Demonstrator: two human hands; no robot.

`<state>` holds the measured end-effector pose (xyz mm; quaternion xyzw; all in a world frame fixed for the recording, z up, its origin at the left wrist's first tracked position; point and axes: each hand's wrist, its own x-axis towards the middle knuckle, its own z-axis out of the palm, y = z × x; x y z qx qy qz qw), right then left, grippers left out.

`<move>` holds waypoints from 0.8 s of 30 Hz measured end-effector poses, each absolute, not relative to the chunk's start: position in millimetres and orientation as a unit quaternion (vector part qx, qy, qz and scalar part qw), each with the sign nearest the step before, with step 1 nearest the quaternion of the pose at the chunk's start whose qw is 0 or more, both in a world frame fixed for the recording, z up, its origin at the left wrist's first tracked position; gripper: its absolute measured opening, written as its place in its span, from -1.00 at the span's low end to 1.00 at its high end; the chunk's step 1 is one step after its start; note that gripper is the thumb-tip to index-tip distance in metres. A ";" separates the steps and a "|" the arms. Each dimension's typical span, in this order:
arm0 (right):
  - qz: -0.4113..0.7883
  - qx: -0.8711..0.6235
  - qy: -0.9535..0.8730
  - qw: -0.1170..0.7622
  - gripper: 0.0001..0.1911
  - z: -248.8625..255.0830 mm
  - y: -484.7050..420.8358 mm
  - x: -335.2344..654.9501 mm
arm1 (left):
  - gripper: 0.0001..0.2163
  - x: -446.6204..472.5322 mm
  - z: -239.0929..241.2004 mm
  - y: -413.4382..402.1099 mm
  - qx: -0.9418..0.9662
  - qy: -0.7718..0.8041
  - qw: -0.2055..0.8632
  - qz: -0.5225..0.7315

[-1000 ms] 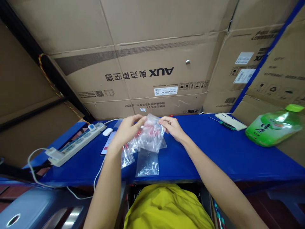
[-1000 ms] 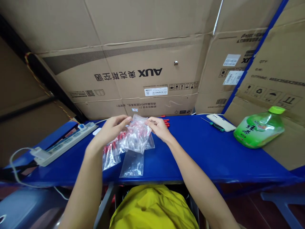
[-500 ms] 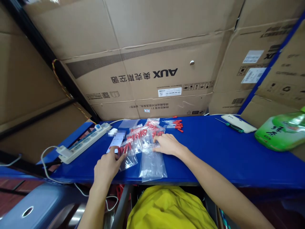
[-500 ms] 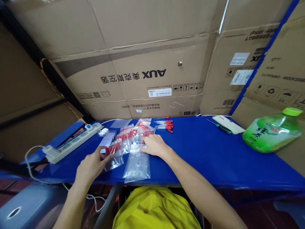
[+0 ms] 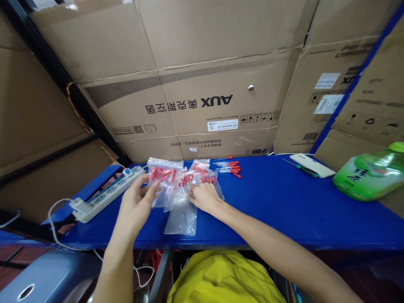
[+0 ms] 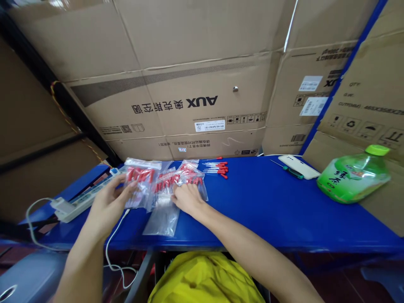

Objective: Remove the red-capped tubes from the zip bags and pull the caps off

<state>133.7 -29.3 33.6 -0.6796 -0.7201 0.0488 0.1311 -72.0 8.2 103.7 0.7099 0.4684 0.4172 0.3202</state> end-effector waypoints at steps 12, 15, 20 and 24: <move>0.269 -0.593 -0.377 0.658 -0.45 35.4 -10.7 255.3 | -0.76 88.2 110.8 75.9 0.870 0.274 0.293 0.288; 0.377 -0.523 -0.372 0.668 -0.45 40.3 -16.6 280.3 | -0.77 108.1 97.0 81.1 0.898 0.269 0.246 0.246; 0.328 -0.532 -0.412 0.663 -0.61 35.8 -17.5 282.6 | -0.72 112.0 70.1 80.8 0.902 0.265 0.193 0.283; 0.296 -0.519 -0.430 0.677 -0.63 27.7 -11.4 277.3 | -0.76 108.7 67.0 68.2 0.880 0.250 0.109 0.389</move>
